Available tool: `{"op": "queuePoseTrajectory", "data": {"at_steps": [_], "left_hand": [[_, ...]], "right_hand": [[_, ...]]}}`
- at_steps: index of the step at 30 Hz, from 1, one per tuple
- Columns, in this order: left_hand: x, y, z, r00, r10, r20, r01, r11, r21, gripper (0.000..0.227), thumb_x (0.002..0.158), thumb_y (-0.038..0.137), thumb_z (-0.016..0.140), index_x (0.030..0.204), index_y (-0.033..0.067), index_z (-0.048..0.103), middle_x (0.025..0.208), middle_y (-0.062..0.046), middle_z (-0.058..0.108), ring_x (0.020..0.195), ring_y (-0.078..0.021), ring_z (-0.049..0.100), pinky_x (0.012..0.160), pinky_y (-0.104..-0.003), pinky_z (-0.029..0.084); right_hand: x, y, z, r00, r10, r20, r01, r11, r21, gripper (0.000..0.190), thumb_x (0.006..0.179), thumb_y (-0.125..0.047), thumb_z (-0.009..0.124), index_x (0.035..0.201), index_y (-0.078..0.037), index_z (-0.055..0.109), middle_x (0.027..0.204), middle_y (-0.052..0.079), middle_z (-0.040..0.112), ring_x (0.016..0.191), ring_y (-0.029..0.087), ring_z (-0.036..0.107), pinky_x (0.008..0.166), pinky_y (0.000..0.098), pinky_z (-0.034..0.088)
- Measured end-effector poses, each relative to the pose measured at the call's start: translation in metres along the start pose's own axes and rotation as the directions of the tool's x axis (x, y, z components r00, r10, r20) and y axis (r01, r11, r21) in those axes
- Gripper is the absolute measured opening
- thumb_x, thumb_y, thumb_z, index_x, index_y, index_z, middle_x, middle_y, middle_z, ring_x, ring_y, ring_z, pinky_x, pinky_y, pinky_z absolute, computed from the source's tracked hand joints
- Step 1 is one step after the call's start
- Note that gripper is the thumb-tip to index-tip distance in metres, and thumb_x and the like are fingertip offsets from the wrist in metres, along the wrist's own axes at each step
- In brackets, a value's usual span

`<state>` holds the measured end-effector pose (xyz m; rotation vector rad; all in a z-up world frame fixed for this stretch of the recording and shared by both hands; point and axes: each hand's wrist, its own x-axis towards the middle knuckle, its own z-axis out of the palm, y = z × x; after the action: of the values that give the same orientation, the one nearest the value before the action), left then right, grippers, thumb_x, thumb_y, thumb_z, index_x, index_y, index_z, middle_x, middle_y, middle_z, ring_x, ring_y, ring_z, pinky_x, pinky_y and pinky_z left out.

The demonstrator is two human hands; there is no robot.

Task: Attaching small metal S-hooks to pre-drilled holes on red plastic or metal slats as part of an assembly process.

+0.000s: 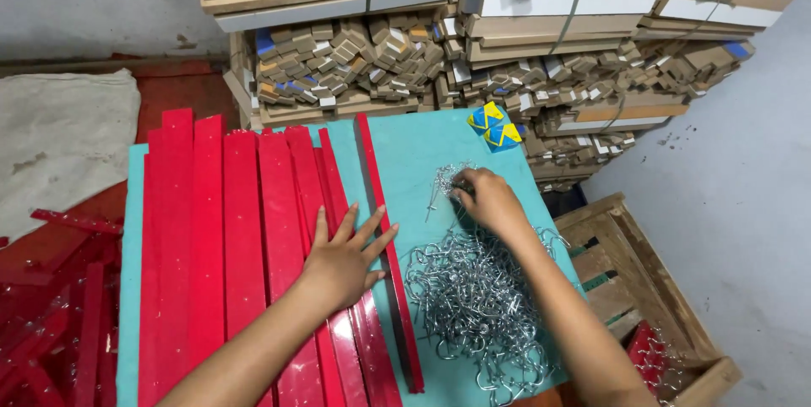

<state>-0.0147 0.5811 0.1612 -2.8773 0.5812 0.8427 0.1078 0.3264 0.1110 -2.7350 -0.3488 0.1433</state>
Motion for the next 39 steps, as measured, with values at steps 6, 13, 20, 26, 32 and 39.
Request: {"op": "queuePoseTrajectory", "data": {"at_steps": [6, 13, 20, 26, 32, 39], "left_hand": [[0.006, -0.005, 0.004, 1.0, 0.013, -0.009, -0.013, 0.999, -0.048, 0.071, 0.108, 0.042, 0.042, 0.167, 0.0264, 0.008, 0.175, -0.003, -0.005, 0.158, -0.0404, 0.001, 0.119, -0.074, 0.002], [0.006, -0.006, 0.005, 1.0, 0.016, 0.01, -0.015, 0.996, -0.089, 0.071, 0.107, 0.041, 0.045, 0.167, 0.0267, 0.009, 0.175, -0.004, -0.004, 0.158, -0.0416, 0.002, 0.119, -0.073, 0.002], [-0.001, -0.005, -0.021, 0.973, 0.004, 0.229, 0.01, 0.998, -0.06, 0.075, 0.112, 0.046, 0.031, 0.164, 0.0359, -0.023, 0.171, 0.005, -0.035, 0.159, -0.0344, -0.025, 0.126, -0.063, -0.003], [-0.005, -0.004, -0.03, 0.965, 0.011, 0.264, 0.003, 0.999, -0.054, 0.075, 0.113, 0.043, 0.029, 0.164, 0.0349, -0.025, 0.171, 0.005, -0.036, 0.158, -0.0351, -0.026, 0.126, -0.066, -0.001], [-0.001, -0.004, -0.024, 0.971, 0.009, 0.24, -0.005, 1.0, -0.019, 0.075, 0.113, 0.044, 0.03, 0.164, 0.0343, -0.024, 0.171, 0.004, -0.035, 0.159, -0.0365, -0.021, 0.125, -0.068, 0.003], [0.004, -0.005, -0.013, 0.978, 0.022, 0.206, -0.017, 1.0, -0.026, 0.075, 0.112, 0.044, 0.03, 0.164, 0.0337, -0.022, 0.173, 0.003, -0.031, 0.16, -0.0372, -0.018, 0.124, -0.069, 0.005]], "right_hand": [[0.048, 0.034, 0.034, 0.994, -0.058, 0.095, 0.076, 0.978, -0.196, 0.03, 0.087, -0.009, 0.075, 0.116, -0.008, 0.069, 0.111, 0.022, 0.068, 0.101, 0.042, 0.074, 0.082, 0.0507, 0.062], [0.048, 0.024, 0.014, 0.986, -0.058, 0.155, 0.076, 0.991, -0.109, 0.02, 0.086, -0.007, 0.075, 0.105, -0.007, 0.073, 0.102, 0.021, 0.072, 0.102, 0.042, 0.073, 0.086, 0.0508, 0.06], [0.082, 0.011, -0.009, 0.946, -0.076, 0.314, 0.03, 0.988, 0.15, 0.018, 0.089, -0.01, 0.075, 0.078, -0.016, 0.063, 0.092, -0.002, 0.081, 0.094, 0.015, 0.072, 0.084, 0.0339, 0.05], [0.094, -0.046, -0.019, 0.899, -0.126, 0.419, -0.028, 0.939, 0.343, 0.01, 0.091, -0.002, 0.073, 0.094, -0.008, 0.067, 0.092, 0.006, 0.081, 0.085, 0.013, 0.078, 0.084, 0.0274, 0.064], [0.12, -0.061, 0.003, 0.879, -0.276, 0.388, 0.137, 0.927, 0.35, 0.01, 0.093, -0.003, 0.067, 0.094, -0.008, 0.076, 0.093, 0.003, 0.081, 0.083, 0.011, 0.076, 0.085, 0.0263, 0.059], [0.137, -0.033, 0.022, 0.882, -0.239, 0.407, 0.198, 0.97, 0.14, 0.013, 0.084, -0.012, 0.081, 0.095, -0.018, 0.085, 0.094, -0.001, 0.083, 0.096, 0.01, 0.076, 0.09, 0.0272, 0.058]]}}
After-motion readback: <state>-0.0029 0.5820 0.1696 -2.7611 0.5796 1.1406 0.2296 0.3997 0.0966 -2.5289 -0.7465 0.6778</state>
